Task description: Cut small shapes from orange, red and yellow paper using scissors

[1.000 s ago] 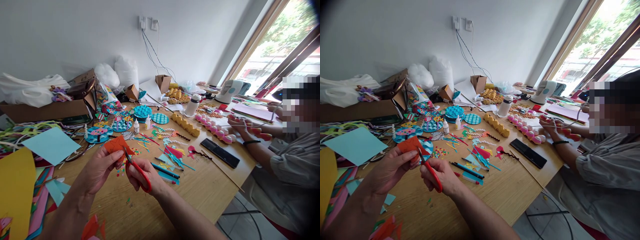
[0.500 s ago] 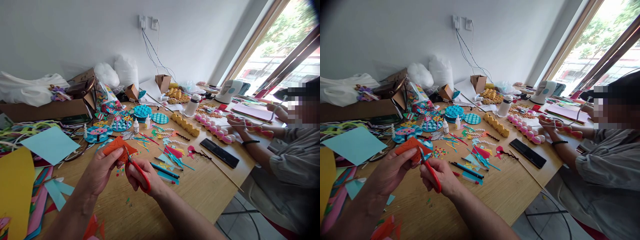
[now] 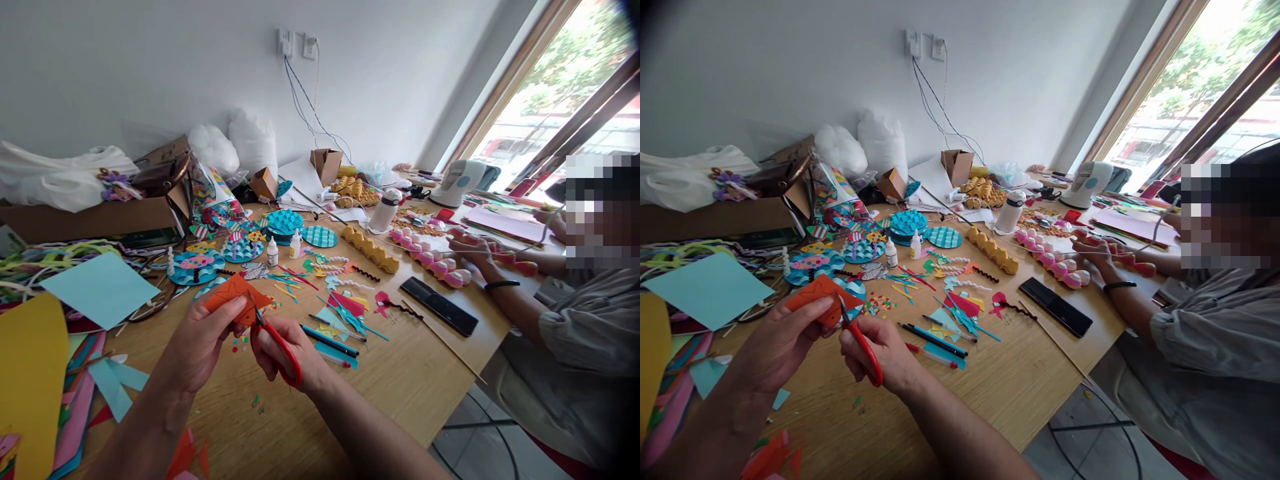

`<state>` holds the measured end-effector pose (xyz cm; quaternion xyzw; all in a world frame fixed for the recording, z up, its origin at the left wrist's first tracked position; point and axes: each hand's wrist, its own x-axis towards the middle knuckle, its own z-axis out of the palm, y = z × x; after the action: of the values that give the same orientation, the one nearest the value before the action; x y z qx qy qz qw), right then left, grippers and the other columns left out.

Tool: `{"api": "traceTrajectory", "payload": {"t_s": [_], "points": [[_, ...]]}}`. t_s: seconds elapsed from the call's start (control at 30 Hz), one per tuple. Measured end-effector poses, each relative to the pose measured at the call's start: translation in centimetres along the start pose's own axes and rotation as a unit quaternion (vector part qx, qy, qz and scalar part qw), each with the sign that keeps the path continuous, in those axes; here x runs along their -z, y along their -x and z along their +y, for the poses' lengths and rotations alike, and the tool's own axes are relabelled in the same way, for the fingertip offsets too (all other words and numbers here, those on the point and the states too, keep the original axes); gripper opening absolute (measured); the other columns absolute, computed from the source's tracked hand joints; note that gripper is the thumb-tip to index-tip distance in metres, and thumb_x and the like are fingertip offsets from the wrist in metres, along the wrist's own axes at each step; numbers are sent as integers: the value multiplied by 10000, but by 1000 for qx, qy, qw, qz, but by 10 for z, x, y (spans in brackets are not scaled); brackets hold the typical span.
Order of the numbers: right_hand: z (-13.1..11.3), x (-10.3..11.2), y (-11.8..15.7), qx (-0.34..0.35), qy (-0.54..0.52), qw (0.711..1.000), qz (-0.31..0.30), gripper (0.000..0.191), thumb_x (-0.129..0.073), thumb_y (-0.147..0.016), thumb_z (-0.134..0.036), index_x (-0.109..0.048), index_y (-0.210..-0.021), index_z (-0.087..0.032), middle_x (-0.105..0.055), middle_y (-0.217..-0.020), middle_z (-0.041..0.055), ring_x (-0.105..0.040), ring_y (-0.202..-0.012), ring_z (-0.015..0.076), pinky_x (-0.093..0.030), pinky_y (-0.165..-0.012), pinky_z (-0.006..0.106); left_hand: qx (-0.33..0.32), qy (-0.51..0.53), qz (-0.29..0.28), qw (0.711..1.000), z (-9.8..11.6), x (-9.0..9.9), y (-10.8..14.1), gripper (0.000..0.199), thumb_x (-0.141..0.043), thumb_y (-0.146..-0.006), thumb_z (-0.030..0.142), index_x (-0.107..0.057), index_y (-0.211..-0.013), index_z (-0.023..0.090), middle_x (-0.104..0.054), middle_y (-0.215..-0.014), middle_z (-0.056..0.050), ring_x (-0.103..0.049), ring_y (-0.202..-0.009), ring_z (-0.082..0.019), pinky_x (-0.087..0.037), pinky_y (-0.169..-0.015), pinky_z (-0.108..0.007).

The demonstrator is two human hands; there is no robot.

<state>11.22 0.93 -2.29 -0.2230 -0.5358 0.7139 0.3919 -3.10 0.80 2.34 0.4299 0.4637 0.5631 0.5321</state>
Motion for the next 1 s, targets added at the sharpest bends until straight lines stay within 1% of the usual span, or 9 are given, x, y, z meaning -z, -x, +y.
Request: {"api": "traceTrajectory", "payload": {"t_s": [0.17, 0.4, 0.6, 0.77, 0.9, 1.0], "points": [[-2, -2, 0, -6, 4, 1000, 5, 519, -609, -745, -651, -458, -608, -173, -459, -432, -64, -362, -370, 50, -268, -402, 188, -3, -5, -6, 1000, 0, 0, 0, 174, -698, -664, 305, -605, -580, 184, -541, -532, 48, -437, -512, -95, -392, -497, -207], [-4, -3, -1, -25, 9, 999, 26, 552, -644, -662, -697, -464, -622, -176, -441, -418, -74, -372, -358, 53, -263, -384, 179, 5, -4, 3, 1000, -1, -1, 0, 162, -700, -656, 307, -611, -593, 187, -556, -536, 48, -440, -514, -98, -390, -490, -206], [-1, -1, -1, -20, 32, 999, 27, 527, -624, -701, -674, -464, -643, -175, -447, -426, -73, -383, -365, 54, -260, -381, 177, 0, 0, -7, 1000, -1, -1, 1, 172, -688, -684, 293, -601, -587, 180, -539, -529, 50, -427, -510, -92, -373, -483, -202], [-1, -1, 0, -20, 34, 999, 30, 505, -627, -717, -651, -474, -654, -174, -444, -431, -72, -383, -360, 53, -260, -372, 177, 6, -1, 0, 1000, -2, -1, 0, 167, -689, -682, 290, -599, -595, 179, -541, -540, 49, -425, -521, -94, -376, -491, -203], [-4, -3, -1, -29, 30, 998, 39, 518, -649, -683, -658, -468, -633, -175, -430, -419, -77, -371, -348, 50, -254, -363, 177, 4, -2, 3, 1000, 0, -2, -1, 170, -696, -665, 288, -591, -585, 180, -540, -540, 47, -428, -520, -97, -379, -490, -210], [-6, -5, -1, -40, 28, 998, 45, 528, -655, -664, -668, -467, -625, -176, -422, -409, -81, -368, -340, 48, -255, -355, 174, -1, -4, -4, 1000, 2, -3, 0, 185, -701, -655, 279, -580, -553, 181, -530, -518, 49, -426, -508, -95, -377, -485, -208]]}}
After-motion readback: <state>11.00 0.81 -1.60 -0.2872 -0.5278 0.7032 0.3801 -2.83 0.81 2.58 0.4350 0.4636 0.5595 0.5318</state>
